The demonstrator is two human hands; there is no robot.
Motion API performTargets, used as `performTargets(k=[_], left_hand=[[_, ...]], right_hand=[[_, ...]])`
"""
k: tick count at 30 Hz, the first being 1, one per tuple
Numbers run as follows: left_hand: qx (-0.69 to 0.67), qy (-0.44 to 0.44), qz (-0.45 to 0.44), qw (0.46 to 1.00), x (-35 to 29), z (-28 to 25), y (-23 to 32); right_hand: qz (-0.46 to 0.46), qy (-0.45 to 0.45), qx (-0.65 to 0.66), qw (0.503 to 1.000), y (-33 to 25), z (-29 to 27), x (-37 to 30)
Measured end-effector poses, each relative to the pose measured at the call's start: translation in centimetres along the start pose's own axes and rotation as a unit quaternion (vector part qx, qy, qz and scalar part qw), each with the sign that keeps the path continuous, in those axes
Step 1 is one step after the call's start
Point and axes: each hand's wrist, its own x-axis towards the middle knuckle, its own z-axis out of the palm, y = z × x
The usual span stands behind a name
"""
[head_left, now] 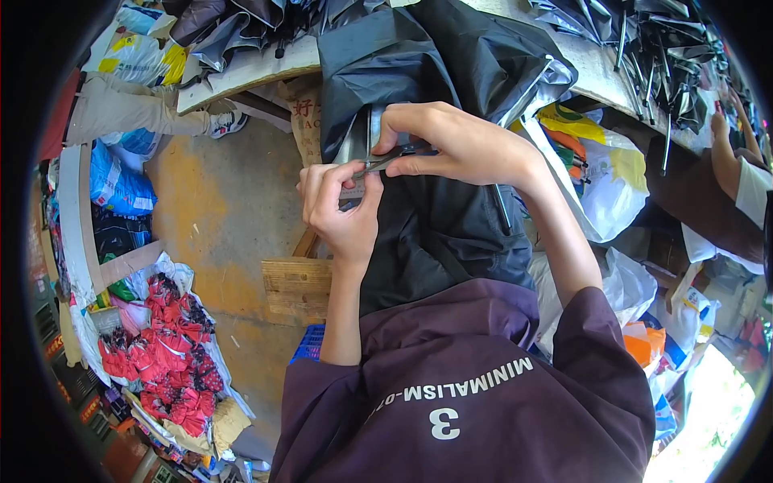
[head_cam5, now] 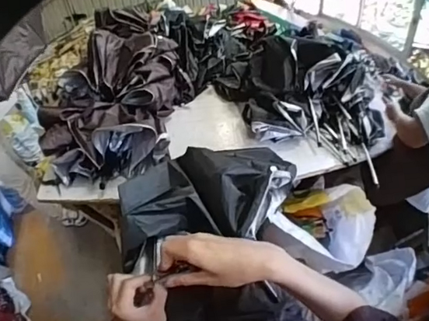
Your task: Assembling the canopy fabric to the umbrella frame and securing parts.
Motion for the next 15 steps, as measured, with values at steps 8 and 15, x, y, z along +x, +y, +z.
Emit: performTargets(k=[8,15], left_hand=[[-0.011,0.007,-0.022,1.0,-0.2,0.0,-0.1],[-0.057,0.017,-0.075,0.995,-1.0,0.4,-0.6]], right_hand=[[0.006,-0.024,-0.016,1.0,-0.6,-0.5,1.1],[0.024,-0.071,-0.03,0.997,-0.4,-0.9,2.5]])
